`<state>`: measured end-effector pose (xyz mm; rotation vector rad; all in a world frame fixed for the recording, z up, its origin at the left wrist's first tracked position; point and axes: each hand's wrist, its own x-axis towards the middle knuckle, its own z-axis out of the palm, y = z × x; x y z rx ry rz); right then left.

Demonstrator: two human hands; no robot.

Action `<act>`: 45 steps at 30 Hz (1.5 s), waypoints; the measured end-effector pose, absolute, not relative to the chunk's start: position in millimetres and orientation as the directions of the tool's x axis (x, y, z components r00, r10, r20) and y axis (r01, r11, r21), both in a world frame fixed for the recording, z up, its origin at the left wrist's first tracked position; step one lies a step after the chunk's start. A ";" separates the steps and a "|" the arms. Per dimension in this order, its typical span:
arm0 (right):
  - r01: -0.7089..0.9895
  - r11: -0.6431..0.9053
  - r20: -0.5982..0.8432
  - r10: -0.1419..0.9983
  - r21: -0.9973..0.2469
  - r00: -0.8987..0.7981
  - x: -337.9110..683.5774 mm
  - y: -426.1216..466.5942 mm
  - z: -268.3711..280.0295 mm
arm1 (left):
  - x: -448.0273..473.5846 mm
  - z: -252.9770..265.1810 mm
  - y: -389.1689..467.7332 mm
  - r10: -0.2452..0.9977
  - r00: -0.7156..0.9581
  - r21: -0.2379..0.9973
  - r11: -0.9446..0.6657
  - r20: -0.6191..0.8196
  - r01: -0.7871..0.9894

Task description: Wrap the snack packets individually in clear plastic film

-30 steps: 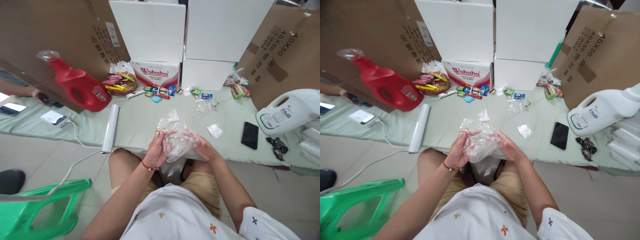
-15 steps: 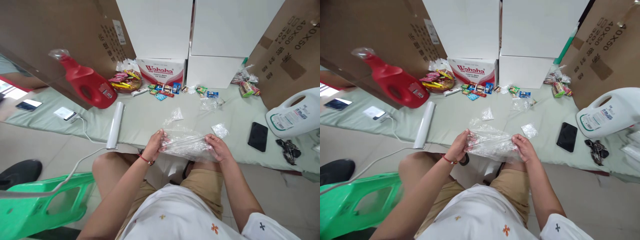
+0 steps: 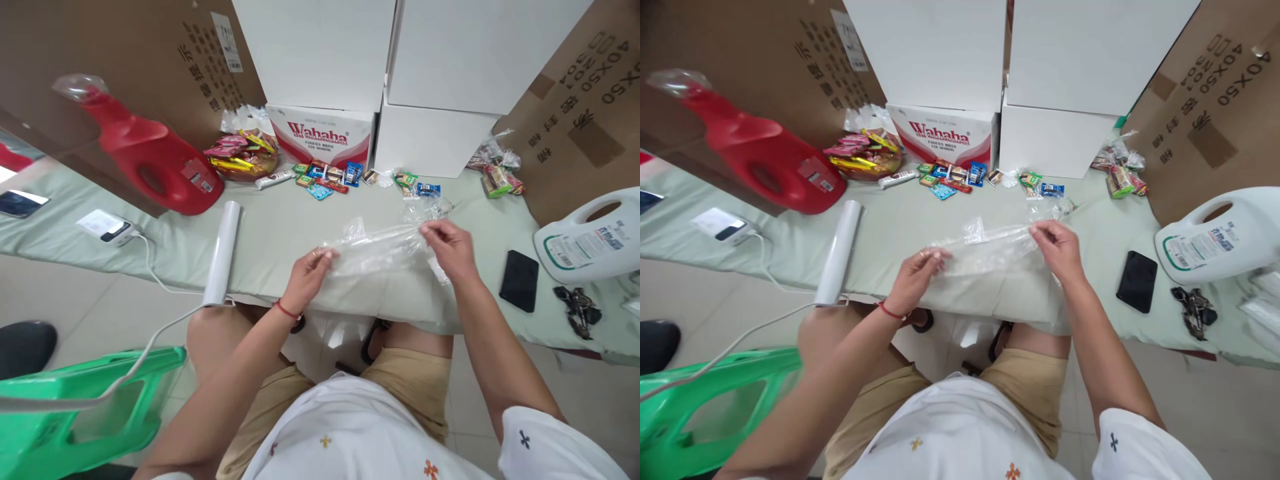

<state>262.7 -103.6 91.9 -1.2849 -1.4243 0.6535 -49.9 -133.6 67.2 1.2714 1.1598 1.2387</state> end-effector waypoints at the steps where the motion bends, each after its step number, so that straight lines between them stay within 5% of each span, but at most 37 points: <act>1: 0.448 0.391 0.498 0.854 -0.804 0.149 263.3 -106.8 105.0 | -51.4 74.5 -127.5 0.983 0.000 0.982 -0.186 0.186 0.043; 3: 0.593 0.518 0.682 0.728 -0.616 0.072 267.7 -118.6 126.0 | -57.6 82.6 -117.5 0.935 0.036 0.925 -0.354 0.352 0.139; 5: 0.650 0.586 0.704 0.702 -0.484 -0.108 275.5 -133.0 131.5 | -67.0 78.2 -112.1 0.894 0.208 0.860 -0.441 0.396 0.258; 8: 0.654 0.643 0.596 0.723 -0.398 -0.349 288.6 -151.7 104.0 | -82.1 54.2 -113.4 0.809 0.519 0.768 -0.511 0.276 0.386; 11: 0.692 0.605 0.513 0.769 -0.394 -0.381 295.1 -167.8 56.6 | -91.8 31.5 -121.0 0.778 0.606 0.780 -0.481 0.169 0.400; 16: 0.719 0.545 0.488 0.811 -0.431 -0.323 289.1 -192.8 14.3 | -83.5 24.3 -121.7 0.883 0.462 0.890 -0.275 0.084 0.364; 20: 0.712 0.532 0.490 0.820 -0.458 -0.297 285.3 -205.1 9.4 | -61.5 29.8 -114.8 0.947 0.274 0.728 -0.308 0.170 0.612; 24: 0.702 0.541 0.460 0.824 -0.464 -0.331 282.4 -212.4 6.3 | -32.2 36.1 -109.4 0.828 0.441 0.558 -0.559 0.346 0.613; 28: 0.725 0.554 0.441 0.816 -0.410 -0.374 270.3 -216.8 6.8 | -5.0 30.6 -93.3 0.721 0.606 0.583 -0.664 0.336 0.467; 32: 0.725 0.609 0.412 0.779 -0.322 -0.472 255.2 -220.8 3.0 | 2.2 16.3 -75.1 0.754 0.602 0.641 -0.602 0.261 0.476; 38: 0.726 0.566 0.473 0.800 -0.390 -0.370 255.4 -232.5 -11.0 | -13.2 10.0 -67.3 0.881 0.415 0.626 -0.459 0.227 0.631; 45: 0.785 0.534 0.499 0.796 -0.315 -0.342 267.6 -256.6 -12.4 | -20.2 5.7 -49.5 0.963 0.194 0.607 -0.268 0.186 0.748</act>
